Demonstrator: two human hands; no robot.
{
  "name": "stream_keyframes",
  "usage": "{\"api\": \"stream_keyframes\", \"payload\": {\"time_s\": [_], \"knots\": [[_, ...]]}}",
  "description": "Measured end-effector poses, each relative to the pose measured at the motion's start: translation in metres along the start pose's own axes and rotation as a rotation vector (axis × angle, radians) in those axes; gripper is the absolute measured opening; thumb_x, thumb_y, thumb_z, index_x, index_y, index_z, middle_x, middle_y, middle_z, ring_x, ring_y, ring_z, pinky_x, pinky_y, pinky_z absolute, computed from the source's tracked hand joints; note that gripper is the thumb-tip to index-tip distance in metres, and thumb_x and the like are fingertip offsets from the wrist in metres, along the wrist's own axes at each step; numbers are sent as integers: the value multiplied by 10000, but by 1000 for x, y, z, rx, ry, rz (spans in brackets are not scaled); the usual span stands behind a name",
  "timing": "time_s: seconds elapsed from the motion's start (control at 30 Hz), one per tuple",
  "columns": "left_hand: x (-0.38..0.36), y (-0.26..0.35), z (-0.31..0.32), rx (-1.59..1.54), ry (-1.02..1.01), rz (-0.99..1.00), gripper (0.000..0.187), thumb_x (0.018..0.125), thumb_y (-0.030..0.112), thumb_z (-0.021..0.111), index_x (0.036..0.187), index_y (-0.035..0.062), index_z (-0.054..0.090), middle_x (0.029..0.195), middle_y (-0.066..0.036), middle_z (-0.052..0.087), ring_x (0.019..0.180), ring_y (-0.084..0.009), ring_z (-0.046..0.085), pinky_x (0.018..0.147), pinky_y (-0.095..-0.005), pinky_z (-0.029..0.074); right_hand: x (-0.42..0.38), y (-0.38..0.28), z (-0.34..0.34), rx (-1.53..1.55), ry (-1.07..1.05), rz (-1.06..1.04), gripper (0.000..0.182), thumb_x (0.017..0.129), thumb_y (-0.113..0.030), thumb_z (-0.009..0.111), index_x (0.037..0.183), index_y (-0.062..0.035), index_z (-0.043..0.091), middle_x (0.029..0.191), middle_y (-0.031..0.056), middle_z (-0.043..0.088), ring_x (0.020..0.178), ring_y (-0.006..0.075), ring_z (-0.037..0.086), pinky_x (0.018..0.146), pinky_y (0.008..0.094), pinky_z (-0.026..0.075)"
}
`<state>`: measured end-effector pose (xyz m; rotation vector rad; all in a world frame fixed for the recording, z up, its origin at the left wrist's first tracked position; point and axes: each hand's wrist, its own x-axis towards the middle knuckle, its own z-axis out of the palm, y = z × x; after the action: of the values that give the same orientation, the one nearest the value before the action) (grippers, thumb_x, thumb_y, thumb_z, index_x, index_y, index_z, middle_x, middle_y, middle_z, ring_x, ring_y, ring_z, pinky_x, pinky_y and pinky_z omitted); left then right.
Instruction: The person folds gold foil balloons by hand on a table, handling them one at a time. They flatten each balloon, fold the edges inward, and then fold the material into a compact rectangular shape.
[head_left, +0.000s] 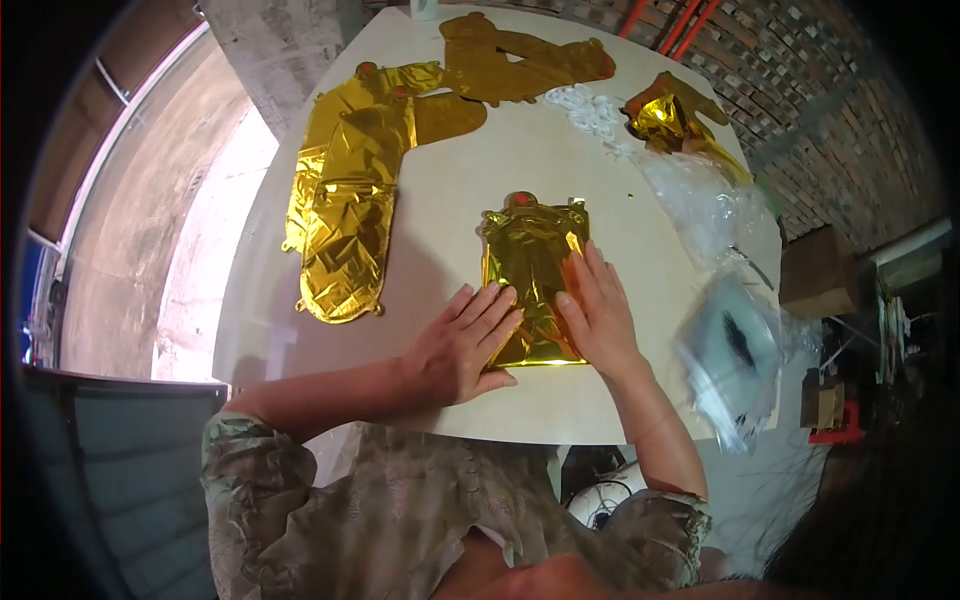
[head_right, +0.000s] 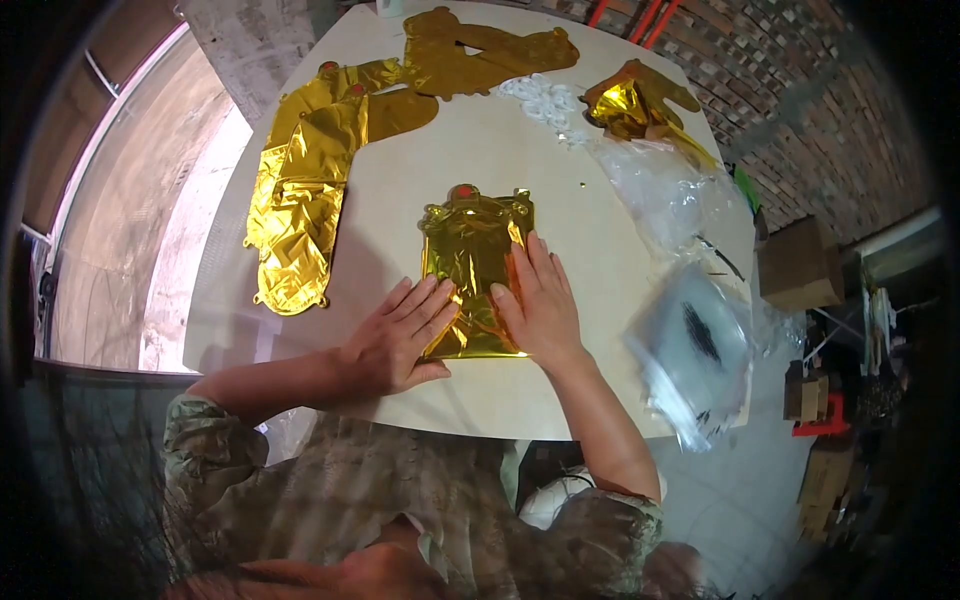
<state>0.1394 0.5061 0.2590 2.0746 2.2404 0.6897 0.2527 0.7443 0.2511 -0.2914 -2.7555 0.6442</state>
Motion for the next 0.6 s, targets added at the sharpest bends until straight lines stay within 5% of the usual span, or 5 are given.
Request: {"api": "stream_keyframes", "payload": {"time_s": [0.17,0.23,0.33,0.6], "knots": [[1,-3,2,24,18,25,803,815,446,744,1369,-77,490,1472,-285,424,1396,-426,371,1150,-537,277,-14,-4,-33,134,-50,73,574,986,-276,542,1467,7,407,1574,249,295,1453,427,290,1211,472,199],[1,-3,3,12,23,16,810,811,444,749,1370,-81,488,1477,-287,415,1408,-429,355,1147,-553,276,-38,-10,-42,-149,-183,-132,565,974,-268,551,1453,8,430,1573,245,302,1454,415,299,1210,476,204],[2,3,1,51,2,-19,819,802,430,762,1368,-92,484,1495,-285,391,1420,-431,336,1143,-578,267,-51,-13,-37,-137,-181,-166,574,963,-265,566,1450,9,436,1566,243,316,1454,404,307,1209,482,210],[42,-11,11,29,-10,52,810,782,434,780,1431,52,481,1517,-273,363,1397,-494,328,1132,-620,249,-53,-11,-30,-97,-163,-140,581,968,-261,580,1454,19,427,1566,241,316,1464,383,299,1213,482,199]]}}
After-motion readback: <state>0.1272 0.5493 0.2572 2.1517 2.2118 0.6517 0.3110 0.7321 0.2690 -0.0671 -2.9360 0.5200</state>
